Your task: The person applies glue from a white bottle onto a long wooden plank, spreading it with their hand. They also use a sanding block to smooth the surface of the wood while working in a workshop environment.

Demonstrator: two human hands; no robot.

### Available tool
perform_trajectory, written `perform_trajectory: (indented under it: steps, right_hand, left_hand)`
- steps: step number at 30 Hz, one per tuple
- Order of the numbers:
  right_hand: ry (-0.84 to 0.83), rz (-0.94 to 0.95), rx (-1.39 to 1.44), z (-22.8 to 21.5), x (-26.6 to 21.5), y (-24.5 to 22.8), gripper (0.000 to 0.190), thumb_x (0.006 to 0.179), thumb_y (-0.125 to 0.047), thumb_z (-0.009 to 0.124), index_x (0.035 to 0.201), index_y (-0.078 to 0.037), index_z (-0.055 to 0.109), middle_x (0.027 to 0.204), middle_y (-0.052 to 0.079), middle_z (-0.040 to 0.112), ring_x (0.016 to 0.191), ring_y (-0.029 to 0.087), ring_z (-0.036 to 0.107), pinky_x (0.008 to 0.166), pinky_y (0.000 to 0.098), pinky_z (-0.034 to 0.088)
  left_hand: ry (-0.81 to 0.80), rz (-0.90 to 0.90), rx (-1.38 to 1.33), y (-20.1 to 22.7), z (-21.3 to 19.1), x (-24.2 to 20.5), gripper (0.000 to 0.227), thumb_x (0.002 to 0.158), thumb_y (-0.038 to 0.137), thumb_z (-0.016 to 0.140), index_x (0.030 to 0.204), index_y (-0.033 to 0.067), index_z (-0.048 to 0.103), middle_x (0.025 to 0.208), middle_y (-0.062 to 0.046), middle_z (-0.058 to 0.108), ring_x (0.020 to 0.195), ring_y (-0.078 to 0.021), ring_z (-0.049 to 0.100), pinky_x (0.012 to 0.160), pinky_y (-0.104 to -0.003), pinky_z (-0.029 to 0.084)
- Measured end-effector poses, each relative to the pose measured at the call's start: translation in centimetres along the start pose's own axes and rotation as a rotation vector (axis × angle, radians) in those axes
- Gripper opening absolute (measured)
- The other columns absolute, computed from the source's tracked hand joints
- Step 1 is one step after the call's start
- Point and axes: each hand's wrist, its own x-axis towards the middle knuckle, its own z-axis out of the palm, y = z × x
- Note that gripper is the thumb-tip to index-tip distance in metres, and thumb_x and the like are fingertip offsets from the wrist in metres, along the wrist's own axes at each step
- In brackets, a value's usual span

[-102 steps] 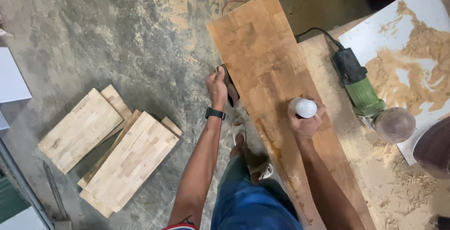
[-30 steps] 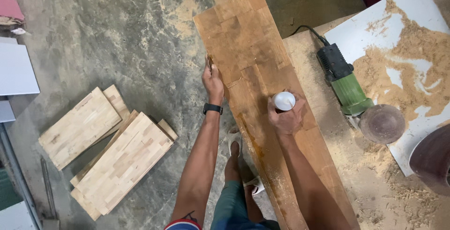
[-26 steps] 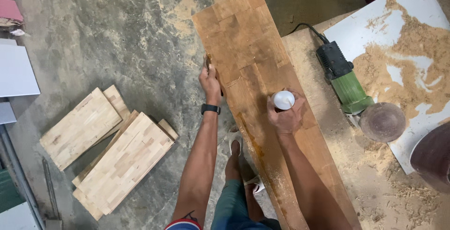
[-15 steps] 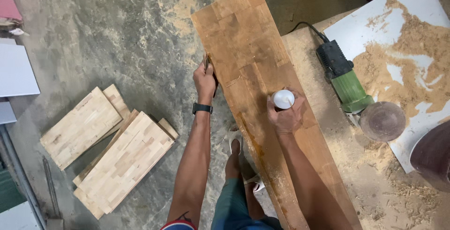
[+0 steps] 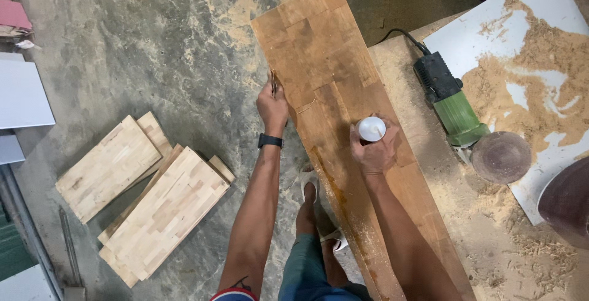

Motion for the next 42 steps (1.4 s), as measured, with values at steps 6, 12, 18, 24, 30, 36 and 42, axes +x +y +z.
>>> perform_trajectory:
  steps: [6, 12, 18, 24, 30, 36, 42]
  right_hand:
    - [-0.019, 0.009, -0.023, -0.4, 0.2, -0.4, 0.069, 0.068, -0.049, 0.091, 0.115, -0.014, 0.052, 0.100, 0.006, 0.067, 0.088, 0.031, 0.074, 0.076, 0.0447, 0.062]
    - [0.024, -0.027, 0.044, 0.6, -0.6, 1.4, 0.065, 0.067, -0.043, 0.094, 0.114, -0.011, 0.061, 0.101, 0.006, 0.065, 0.092, 0.033, 0.073, 0.079, 0.0437, 0.061]
    - [0.008, -0.035, -0.065, 1.5, -0.8, 2.5, 0.066, 0.070, -0.055, 0.087, 0.115, -0.017, 0.058, 0.100, 0.004, 0.066, 0.090, 0.028, 0.072, 0.076, 0.0403, 0.061]
    - [0.030, -0.058, 0.023, 1.8, -0.9, 2.6, 0.065, 0.066, -0.046, 0.092, 0.111, -0.013, 0.059, 0.103, 0.009, 0.068, 0.095, 0.032, 0.071, 0.083, 0.0411, 0.059]
    - [-0.002, 0.011, 0.044, 0.8, -0.5, 1.3, 0.067, 0.067, -0.047, 0.092, 0.113, -0.014, 0.057, 0.107, 0.007, 0.070, 0.097, 0.030, 0.072, 0.085, 0.0427, 0.058]
    - [0.019, -0.053, -0.029, 1.1, -0.5, 1.5, 0.069, 0.065, -0.047, 0.091, 0.114, -0.013, 0.057, 0.104, 0.007, 0.067, 0.095, 0.030, 0.072, 0.083, 0.0407, 0.059]
    - [0.053, -0.121, -0.118, 2.1, -1.0, 2.8, 0.063, 0.070, -0.052, 0.087, 0.114, -0.013, 0.063, 0.106, 0.003, 0.066, 0.095, 0.025, 0.071, 0.084, 0.0345, 0.058]
  left_hand:
    - [0.063, 0.056, 0.042, -3.2, 1.3, 0.4, 0.054, 0.095, 0.005, 0.066, 0.148, 0.0092, 0.058, 0.126, -0.027, 0.070, 0.119, -0.0468, 0.064, 0.099, -0.053, 0.053]
    - [0.034, 0.007, -0.206, -3.0, 0.8, 1.2, 0.036, 0.094, 0.006, 0.070, 0.130, -0.0001, 0.071, 0.114, -0.024, 0.075, 0.107, -0.0240, 0.069, 0.095, -0.046, 0.055]
    - [-0.003, -0.079, -0.185, -6.5, 1.0, 2.6, 0.033, 0.096, 0.015, 0.074, 0.129, 0.0121, 0.075, 0.107, -0.011, 0.080, 0.100, -0.0244, 0.077, 0.083, -0.041, 0.060]
    - [0.014, -0.067, -0.135, -4.6, 1.0, 2.3, 0.039, 0.095, 0.014, 0.074, 0.134, 0.0081, 0.070, 0.115, -0.016, 0.077, 0.108, -0.0308, 0.075, 0.086, -0.044, 0.059]
    - [0.143, -0.004, -0.117, -0.1, 1.5, -0.8, 0.044, 0.095, -0.001, 0.065, 0.139, -0.0056, 0.062, 0.133, -0.029, 0.066, 0.126, -0.0458, 0.061, 0.107, -0.051, 0.049]
    - [0.313, 0.176, 0.128, -3.1, 4.9, -0.2, 0.053, 0.093, -0.007, 0.059, 0.145, -0.0008, 0.057, 0.140, -0.028, 0.063, 0.126, -0.0473, 0.061, 0.109, -0.054, 0.048]
    - [0.371, 0.232, 0.082, -4.0, 6.0, -0.3, 0.061, 0.095, 0.024, 0.074, 0.149, 0.0027, 0.055, 0.143, -0.025, 0.061, 0.127, -0.0444, 0.062, 0.108, -0.052, 0.049]
